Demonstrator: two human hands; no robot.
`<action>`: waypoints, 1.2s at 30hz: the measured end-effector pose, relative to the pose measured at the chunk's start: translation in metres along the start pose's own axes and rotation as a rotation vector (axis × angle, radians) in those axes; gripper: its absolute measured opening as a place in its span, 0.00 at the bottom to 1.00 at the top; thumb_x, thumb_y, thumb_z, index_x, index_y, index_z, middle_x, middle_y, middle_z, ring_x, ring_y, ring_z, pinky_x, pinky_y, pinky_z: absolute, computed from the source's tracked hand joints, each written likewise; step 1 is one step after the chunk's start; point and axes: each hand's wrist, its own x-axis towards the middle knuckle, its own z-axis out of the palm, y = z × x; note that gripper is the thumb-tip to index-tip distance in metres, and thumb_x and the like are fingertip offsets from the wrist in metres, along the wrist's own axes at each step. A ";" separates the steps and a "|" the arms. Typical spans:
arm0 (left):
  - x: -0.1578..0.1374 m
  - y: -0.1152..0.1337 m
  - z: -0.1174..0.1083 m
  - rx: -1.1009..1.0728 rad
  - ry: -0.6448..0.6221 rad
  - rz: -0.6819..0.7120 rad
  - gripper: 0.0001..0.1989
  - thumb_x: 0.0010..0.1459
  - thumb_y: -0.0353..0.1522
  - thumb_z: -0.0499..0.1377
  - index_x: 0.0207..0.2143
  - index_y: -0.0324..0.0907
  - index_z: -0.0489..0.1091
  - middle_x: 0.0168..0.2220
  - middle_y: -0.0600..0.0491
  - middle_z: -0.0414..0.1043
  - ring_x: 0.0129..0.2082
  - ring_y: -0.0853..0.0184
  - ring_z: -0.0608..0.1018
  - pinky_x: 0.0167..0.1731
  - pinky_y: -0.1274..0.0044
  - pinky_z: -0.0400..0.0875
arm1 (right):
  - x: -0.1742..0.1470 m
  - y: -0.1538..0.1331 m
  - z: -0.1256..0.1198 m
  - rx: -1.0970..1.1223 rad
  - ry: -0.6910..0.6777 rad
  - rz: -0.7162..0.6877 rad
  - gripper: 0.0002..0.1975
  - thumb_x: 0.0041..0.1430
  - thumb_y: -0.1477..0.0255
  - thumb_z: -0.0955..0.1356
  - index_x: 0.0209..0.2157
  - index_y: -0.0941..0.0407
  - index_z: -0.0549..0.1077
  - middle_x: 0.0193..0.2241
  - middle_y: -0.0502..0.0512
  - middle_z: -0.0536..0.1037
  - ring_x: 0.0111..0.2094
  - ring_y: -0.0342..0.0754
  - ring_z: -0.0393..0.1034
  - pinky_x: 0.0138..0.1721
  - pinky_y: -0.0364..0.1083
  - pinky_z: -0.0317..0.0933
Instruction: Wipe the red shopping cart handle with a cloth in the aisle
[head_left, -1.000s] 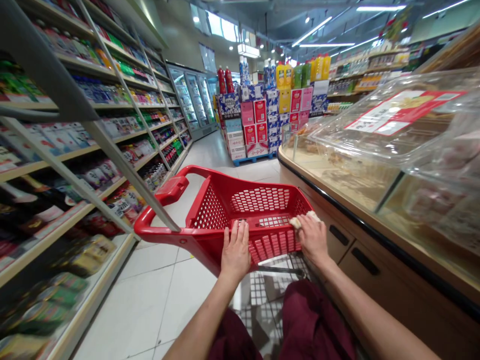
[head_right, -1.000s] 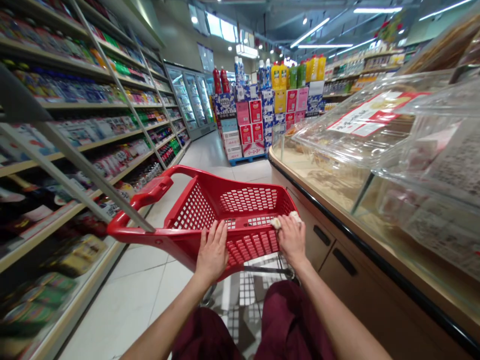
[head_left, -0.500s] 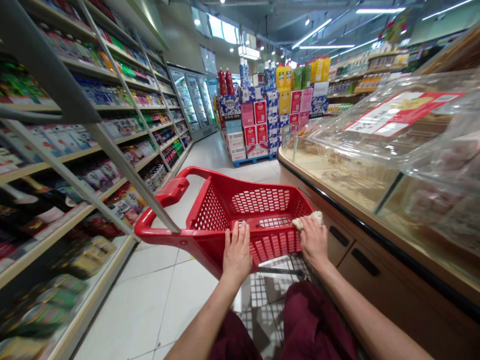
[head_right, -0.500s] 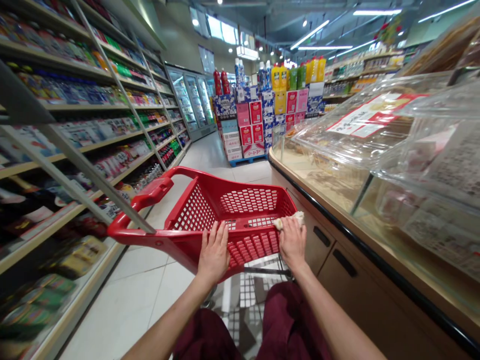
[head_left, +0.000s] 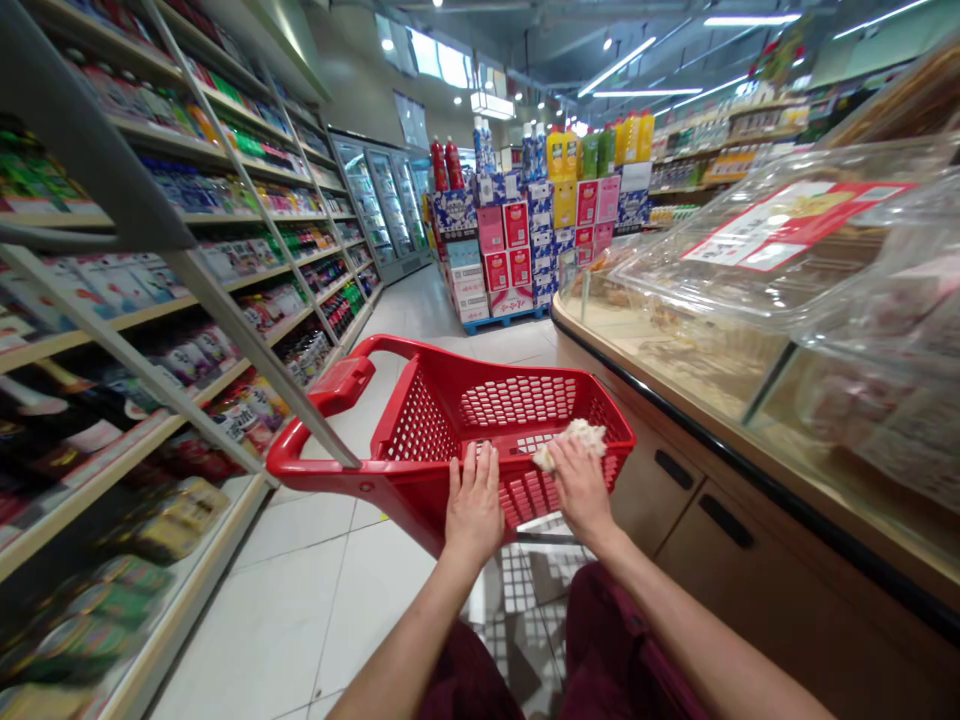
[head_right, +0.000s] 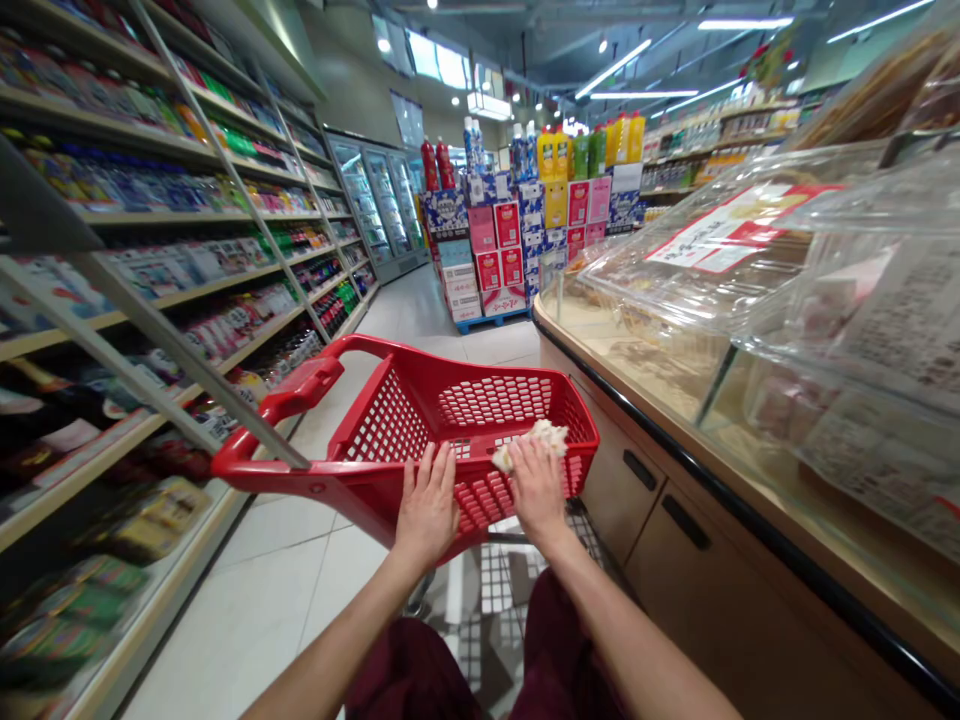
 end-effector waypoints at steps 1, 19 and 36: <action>0.000 -0.001 0.000 0.001 0.000 0.007 0.35 0.49 0.35 0.50 0.59 0.35 0.43 0.61 0.48 0.44 0.61 0.59 0.41 0.58 0.61 0.38 | 0.001 -0.004 0.001 0.021 -0.010 -0.055 0.20 0.57 0.76 0.56 0.51 0.58 0.64 0.51 0.57 0.66 0.56 0.51 0.51 0.54 0.54 0.44; 0.002 0.001 -0.002 -0.007 -0.003 0.007 0.32 0.50 0.34 0.49 0.58 0.34 0.46 0.61 0.48 0.44 0.61 0.58 0.43 0.58 0.62 0.40 | -0.001 0.023 0.000 -0.018 0.066 0.215 0.21 0.57 0.76 0.55 0.52 0.58 0.63 0.50 0.60 0.67 0.55 0.54 0.53 0.52 0.59 0.46; 0.059 0.048 0.000 -0.140 -0.007 0.139 0.17 0.57 0.31 0.46 0.49 0.42 0.60 0.36 0.52 0.71 0.38 0.67 0.70 0.52 0.65 0.54 | 0.009 0.019 0.000 0.286 0.019 0.225 0.25 0.60 0.70 0.53 0.59 0.55 0.47 0.52 0.62 0.63 0.52 0.51 0.58 0.49 0.58 0.52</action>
